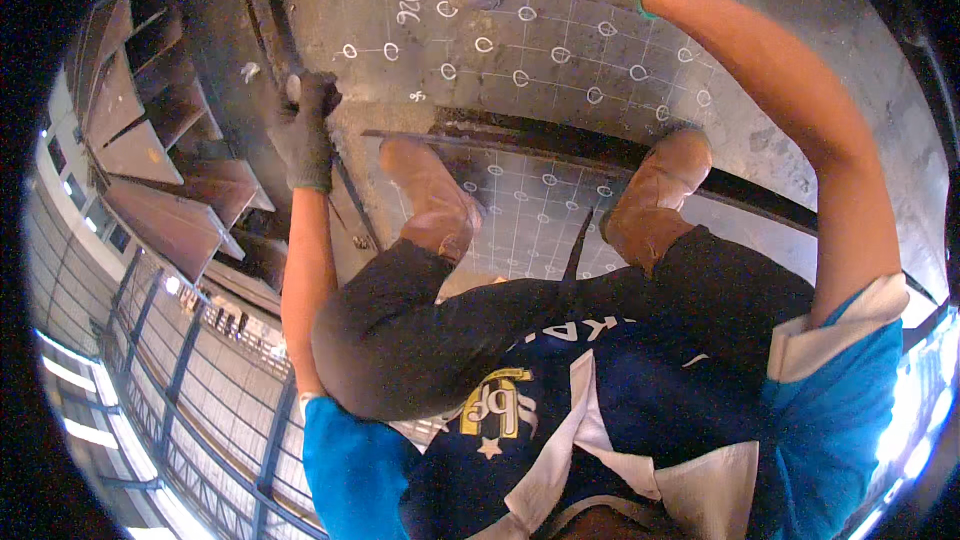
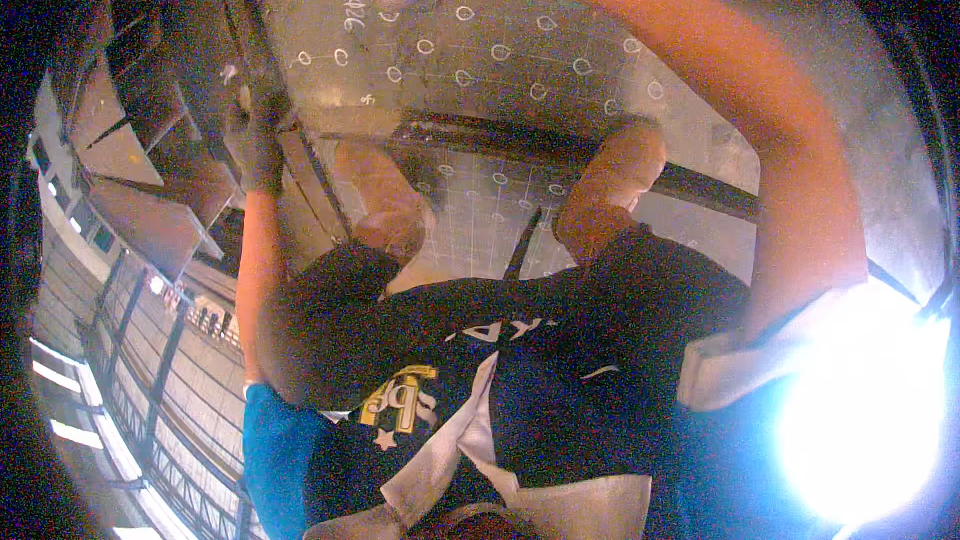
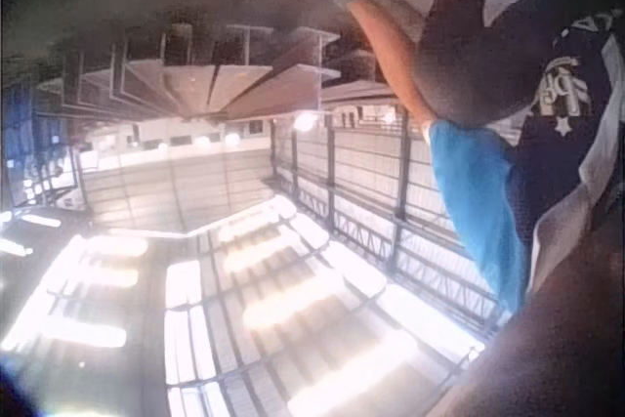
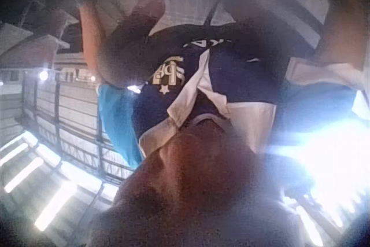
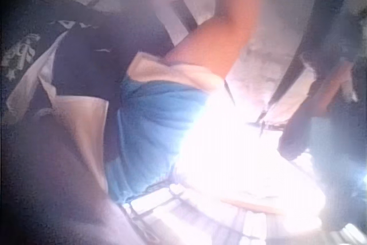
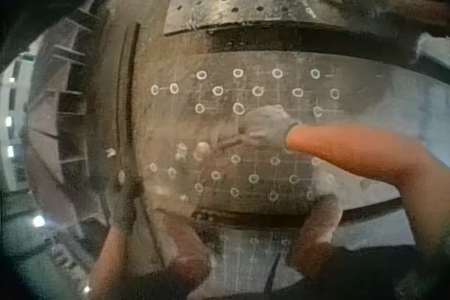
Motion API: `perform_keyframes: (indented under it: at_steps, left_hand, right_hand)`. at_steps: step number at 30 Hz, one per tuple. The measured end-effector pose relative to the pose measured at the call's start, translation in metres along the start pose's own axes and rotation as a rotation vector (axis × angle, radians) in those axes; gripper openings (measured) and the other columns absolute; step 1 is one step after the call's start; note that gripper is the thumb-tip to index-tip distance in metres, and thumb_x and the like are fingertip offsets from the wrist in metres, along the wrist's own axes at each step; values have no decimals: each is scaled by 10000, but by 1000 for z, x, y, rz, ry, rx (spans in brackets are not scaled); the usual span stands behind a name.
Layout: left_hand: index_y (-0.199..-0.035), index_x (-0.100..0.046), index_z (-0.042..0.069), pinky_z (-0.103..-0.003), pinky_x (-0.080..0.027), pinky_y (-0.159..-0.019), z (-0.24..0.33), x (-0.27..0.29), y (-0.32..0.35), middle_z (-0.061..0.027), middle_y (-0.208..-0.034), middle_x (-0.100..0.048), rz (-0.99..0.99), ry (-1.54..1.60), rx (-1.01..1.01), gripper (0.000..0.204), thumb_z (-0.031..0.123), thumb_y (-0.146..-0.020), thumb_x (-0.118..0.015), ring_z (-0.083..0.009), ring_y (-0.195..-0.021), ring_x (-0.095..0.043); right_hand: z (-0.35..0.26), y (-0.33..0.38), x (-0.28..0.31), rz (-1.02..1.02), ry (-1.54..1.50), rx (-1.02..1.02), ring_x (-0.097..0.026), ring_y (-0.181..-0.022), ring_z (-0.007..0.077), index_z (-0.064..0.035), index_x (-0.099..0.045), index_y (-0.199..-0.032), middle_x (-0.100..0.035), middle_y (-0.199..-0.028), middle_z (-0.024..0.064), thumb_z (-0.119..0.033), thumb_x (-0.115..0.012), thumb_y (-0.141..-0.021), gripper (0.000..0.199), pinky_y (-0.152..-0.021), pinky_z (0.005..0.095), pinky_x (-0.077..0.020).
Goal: The person uses a center punch and hammer to mark multiple pre-drawn circles on a large metal sheet. They reposition the sheet once to access a new area and continue marking the remaining circles.
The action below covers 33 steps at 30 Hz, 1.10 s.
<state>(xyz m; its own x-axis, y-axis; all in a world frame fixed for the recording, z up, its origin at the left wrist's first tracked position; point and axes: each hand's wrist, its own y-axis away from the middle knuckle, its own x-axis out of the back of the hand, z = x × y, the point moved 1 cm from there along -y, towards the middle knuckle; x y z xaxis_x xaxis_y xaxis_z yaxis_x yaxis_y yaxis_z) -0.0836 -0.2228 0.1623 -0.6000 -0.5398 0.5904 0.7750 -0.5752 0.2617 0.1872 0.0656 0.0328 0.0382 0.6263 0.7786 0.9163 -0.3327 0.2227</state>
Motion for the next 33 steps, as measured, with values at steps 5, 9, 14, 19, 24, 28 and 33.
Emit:
perform_keyframes:
  at_steps: [5,9,14,19,24,28,33]
  left_hand:
    - [-1206,-677,-14,-342,-642,-795,-68,-7,3,-103,-1050,-754,-193,124,139,323,162,-958,-784,-184,-888,-731]
    - [-1254,-665,-3,-338,-617,-853,-85,-12,22,-90,-1137,-736,-331,92,193,390,159,-934,-816,-165,-954,-710]
    - [-1229,-678,11,-334,-579,-890,-125,-46,9,-61,-1131,-727,-293,227,-92,362,168,-934,-817,-142,-992,-672]
    - [-1104,-712,4,-312,-552,-805,-123,-62,19,-31,-1003,-730,-115,201,2,309,242,-933,-808,-123,-892,-649]
    - [-1039,-722,2,-324,-531,-741,-150,-74,-3,-30,-928,-725,56,258,-34,310,267,-910,-821,-122,-799,-616]
    - [-1000,-728,3,-330,-524,-727,-124,-75,3,-24,-888,-722,125,308,19,261,234,-915,-816,-127,-771,-596]
    - [-984,-727,11,-319,-524,-721,-154,-82,-14,-21,-889,-718,153,324,-62,193,192,-947,-785,-117,-772,-604]
  right_hand:
    - [-11,21,-9,-136,206,48,-698,-932,385,-15,-713,-983,-726,-998,195,-302,-583,-1002,315,-776,498,-539]
    - [-32,37,-17,-143,390,16,-702,-887,306,-18,-689,-992,-731,-990,147,-288,-631,-1001,276,-778,446,-543]
    - [-9,58,-81,36,94,-228,-673,-874,433,-37,-642,-1029,-688,-897,235,-219,-560,-1001,202,-750,537,-497]
    - [-64,60,-67,-125,-3,-340,-660,-732,398,-27,-626,-1007,-659,-797,212,-233,-592,-992,209,-682,518,-484]
    - [-70,63,-77,-38,-178,-485,-648,-632,291,-39,-639,-1004,-637,-739,156,-240,-593,-1003,206,-620,484,-486]
    - [-62,63,-76,-68,-117,-432,-674,-692,329,-51,-635,-1087,-663,-782,173,-228,-595,-1011,197,-651,498,-498]
    - [-28,58,-94,15,27,-134,-686,-914,464,-51,-639,-1161,-710,-954,243,-205,-602,-1000,226,-763,556,-494]
